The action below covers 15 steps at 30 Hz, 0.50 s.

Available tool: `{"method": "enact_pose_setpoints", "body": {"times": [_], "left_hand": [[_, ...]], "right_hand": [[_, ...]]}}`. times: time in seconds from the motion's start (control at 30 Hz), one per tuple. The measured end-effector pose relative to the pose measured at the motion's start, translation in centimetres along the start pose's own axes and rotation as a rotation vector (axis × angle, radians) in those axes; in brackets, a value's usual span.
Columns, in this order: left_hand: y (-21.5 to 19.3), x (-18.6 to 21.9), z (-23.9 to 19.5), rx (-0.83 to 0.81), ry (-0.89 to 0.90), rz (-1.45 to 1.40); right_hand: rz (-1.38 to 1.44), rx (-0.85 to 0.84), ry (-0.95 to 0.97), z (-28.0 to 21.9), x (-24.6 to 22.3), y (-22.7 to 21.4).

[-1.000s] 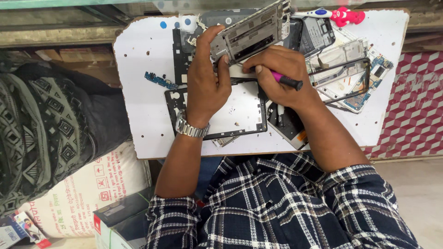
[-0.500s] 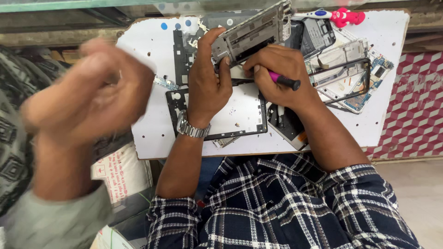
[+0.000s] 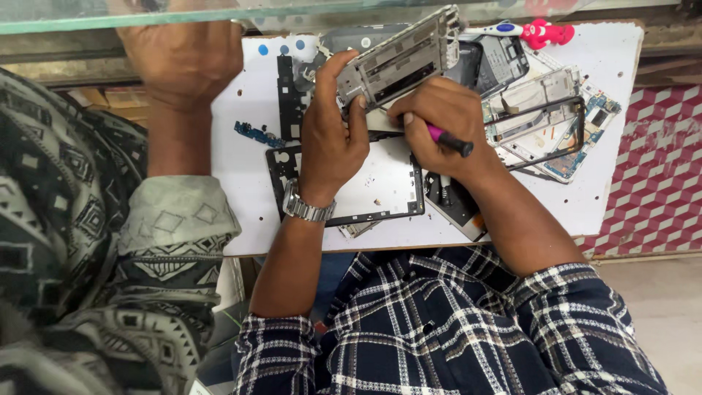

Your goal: The person disassembles a smartphone using a screwdriver and a toothbrush. They remove screws from the back cover, pry it off, and then unscrew internal components, placing parts on the workbench.

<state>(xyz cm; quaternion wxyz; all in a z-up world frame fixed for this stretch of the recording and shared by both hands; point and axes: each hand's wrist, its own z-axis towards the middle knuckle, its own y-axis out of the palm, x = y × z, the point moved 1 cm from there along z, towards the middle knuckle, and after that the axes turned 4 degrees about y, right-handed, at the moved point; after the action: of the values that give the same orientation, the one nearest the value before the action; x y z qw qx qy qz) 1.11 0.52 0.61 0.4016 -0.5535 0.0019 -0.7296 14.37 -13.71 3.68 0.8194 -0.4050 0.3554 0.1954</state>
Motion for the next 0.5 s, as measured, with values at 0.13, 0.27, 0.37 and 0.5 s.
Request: {"method": "enact_pose_setpoints", "body": {"times": [0.13,0.27,0.37,0.5], "left_hand": [[-0.1,0.1,-0.1,-0.003,0.003,0.011],[-0.1,0.2,0.1,-0.023,-0.025,-0.007],[0.1,0.3,-0.2,-0.017,-0.021,0.038],[0.2,0.5,-0.2,0.013,0.011,0.028]], "right_hand": [[0.088,-0.070,0.028,-0.2,0.3,-0.4],[0.271,-0.035,0.083,-1.2,1.5,-0.8],[0.291,0.102,0.062,-2.3,3.1,-0.9],[0.320,0.397,0.097,-3.6,6.5,-4.0]]}}
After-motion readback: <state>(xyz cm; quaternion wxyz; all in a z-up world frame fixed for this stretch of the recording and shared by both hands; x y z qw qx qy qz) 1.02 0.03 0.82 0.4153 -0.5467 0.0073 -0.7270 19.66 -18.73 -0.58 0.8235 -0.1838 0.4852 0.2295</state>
